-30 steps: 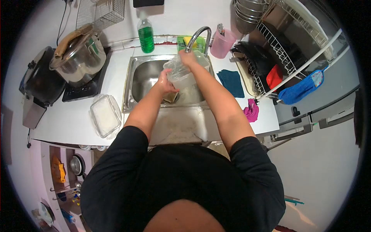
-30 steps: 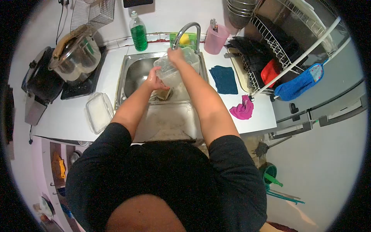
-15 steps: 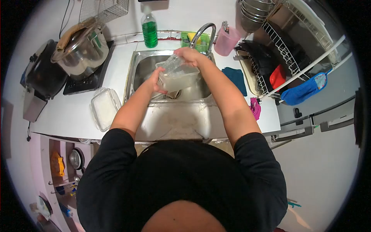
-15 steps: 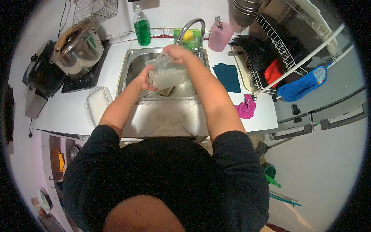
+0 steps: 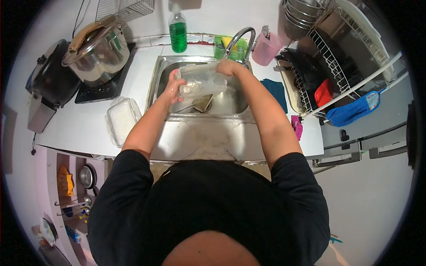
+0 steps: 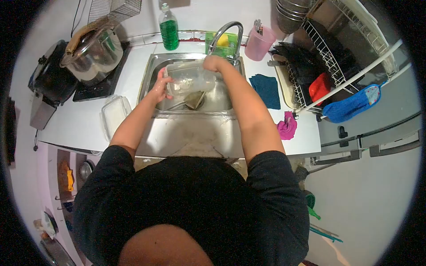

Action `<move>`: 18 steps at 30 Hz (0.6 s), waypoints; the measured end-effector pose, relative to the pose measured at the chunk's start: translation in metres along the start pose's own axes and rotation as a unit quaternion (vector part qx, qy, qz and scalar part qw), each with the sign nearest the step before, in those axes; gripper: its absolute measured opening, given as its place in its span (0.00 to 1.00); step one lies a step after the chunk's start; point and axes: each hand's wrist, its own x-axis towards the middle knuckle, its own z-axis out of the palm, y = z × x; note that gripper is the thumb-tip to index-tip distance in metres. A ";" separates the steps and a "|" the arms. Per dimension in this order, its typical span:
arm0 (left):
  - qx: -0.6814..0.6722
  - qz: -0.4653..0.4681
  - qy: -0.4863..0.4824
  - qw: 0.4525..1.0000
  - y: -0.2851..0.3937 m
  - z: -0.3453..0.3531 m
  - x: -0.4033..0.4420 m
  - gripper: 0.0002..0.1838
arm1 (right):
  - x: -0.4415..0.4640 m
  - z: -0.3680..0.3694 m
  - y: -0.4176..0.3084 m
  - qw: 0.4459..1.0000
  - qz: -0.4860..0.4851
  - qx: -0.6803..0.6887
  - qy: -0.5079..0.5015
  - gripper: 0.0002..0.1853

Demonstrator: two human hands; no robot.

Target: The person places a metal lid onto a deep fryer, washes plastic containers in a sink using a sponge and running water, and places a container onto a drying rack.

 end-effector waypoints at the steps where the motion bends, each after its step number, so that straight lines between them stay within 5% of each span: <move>1: 0.000 -0.001 0.000 1.000 -0.002 -0.002 0.002 0.41 | -0.012 -0.014 -0.013 0.982 0.069 0.159 -0.072 0.10; 2: -0.007 0.001 0.002 1.000 -0.005 -0.003 0.006 0.41 | -0.019 -0.022 -0.023 0.930 0.136 0.312 -0.141 0.10; 3: -0.013 0.004 0.003 1.000 -0.007 -0.003 0.011 0.42 | -0.017 -0.018 -0.026 0.929 0.138 0.313 -0.139 0.10; 5: -0.023 0.001 0.010 1.000 -0.012 0.010 0.022 0.42 | -0.008 -0.004 -0.031 0.716 0.152 0.679 0.055 0.10; 9: 0.002 -0.010 0.022 1.000 -0.026 0.053 0.050 0.47 | -0.009 -0.023 -0.062 0.622 0.197 0.756 0.050 0.08; 11: 0.023 -0.011 0.011 1.000 -0.026 0.069 0.054 0.48 | 0.005 -0.001 -0.041 0.526 0.223 0.815 0.098 0.06; 15: 0.048 -0.060 0.056 0.995 -0.039 0.096 0.076 0.51 | -0.015 -0.013 -0.037 0.544 0.242 0.780 0.193 0.06; 18: 0.136 -0.135 0.069 0.979 -0.024 0.105 0.063 0.52 | -0.014 -0.011 -0.016 0.581 0.203 0.783 0.092 0.05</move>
